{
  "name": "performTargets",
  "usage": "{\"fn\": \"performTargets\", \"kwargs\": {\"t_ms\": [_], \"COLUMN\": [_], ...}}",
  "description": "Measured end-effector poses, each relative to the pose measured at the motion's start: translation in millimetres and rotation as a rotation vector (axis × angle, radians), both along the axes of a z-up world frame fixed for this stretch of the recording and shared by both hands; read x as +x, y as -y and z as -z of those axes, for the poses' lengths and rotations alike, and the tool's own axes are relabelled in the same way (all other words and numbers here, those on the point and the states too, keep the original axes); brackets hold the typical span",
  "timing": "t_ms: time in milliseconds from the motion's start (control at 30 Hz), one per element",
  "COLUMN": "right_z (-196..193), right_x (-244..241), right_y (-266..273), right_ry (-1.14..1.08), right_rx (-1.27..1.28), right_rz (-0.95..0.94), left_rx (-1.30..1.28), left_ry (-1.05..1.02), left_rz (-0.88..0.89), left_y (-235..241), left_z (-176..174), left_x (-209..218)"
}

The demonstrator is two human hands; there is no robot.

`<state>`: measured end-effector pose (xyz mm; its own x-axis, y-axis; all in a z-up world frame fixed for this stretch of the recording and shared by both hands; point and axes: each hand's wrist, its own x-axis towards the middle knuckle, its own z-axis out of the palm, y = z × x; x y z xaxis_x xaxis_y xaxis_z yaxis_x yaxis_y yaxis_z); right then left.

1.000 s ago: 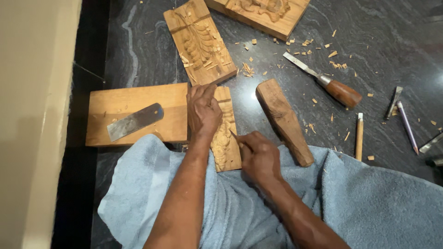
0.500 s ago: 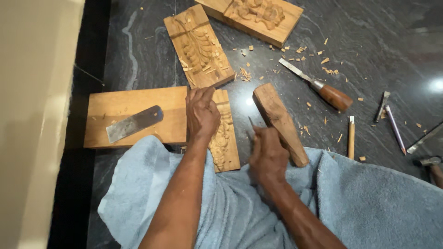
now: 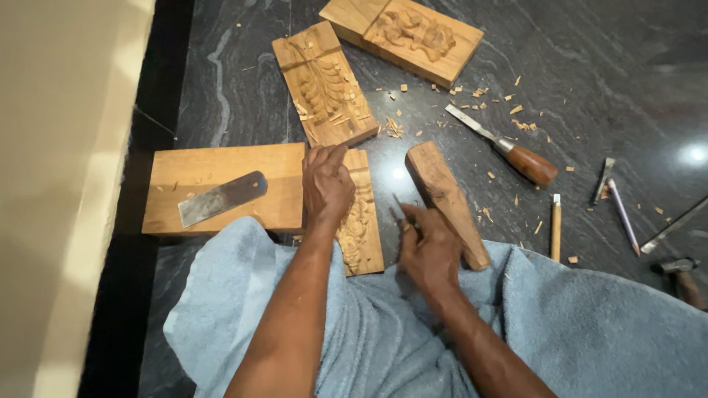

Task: The person carves a design into a rectangular wooden block using a chisel and a wooden mallet. They repeatedly strike the chisel to remove wood shavings and refine the carved pattern.

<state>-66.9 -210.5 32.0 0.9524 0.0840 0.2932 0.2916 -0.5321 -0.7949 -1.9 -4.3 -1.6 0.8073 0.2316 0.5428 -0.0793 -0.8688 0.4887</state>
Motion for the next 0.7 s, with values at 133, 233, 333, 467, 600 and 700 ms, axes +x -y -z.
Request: {"fn": "performTargets", "kwargs": {"t_ms": [133, 233, 333, 467, 600, 700], "right_z": [-1, -3, -1, -2, -2, 3], "right_x": [2, -8, -15, -16, -20, -17], "right_y": [3, 1, -4, -12, -13, -10], "right_ry": [-0.099, 0.056, 0.000, -0.034, -0.115, -0.136], "right_rx": [0.066, -0.036, -0.066, -0.030, -0.032, -0.053], "right_rz": [-0.039, -0.157, -0.198, -0.214, -0.199, -0.211], "left_rx": [-0.012, -0.010, -0.017, -0.023, -0.021, -0.046], "left_ry": [0.018, 0.054, 0.055, 0.053, 0.013, 0.039], "left_rz": [0.007, 0.013, 0.017, 0.005, -0.002, 0.001], "left_y": [0, 0, 0, 0, 2, 4], "left_z": [-2, -3, -2, -3, -7, -12], "left_x": [-2, -1, -2, -2, -5, -4]}}
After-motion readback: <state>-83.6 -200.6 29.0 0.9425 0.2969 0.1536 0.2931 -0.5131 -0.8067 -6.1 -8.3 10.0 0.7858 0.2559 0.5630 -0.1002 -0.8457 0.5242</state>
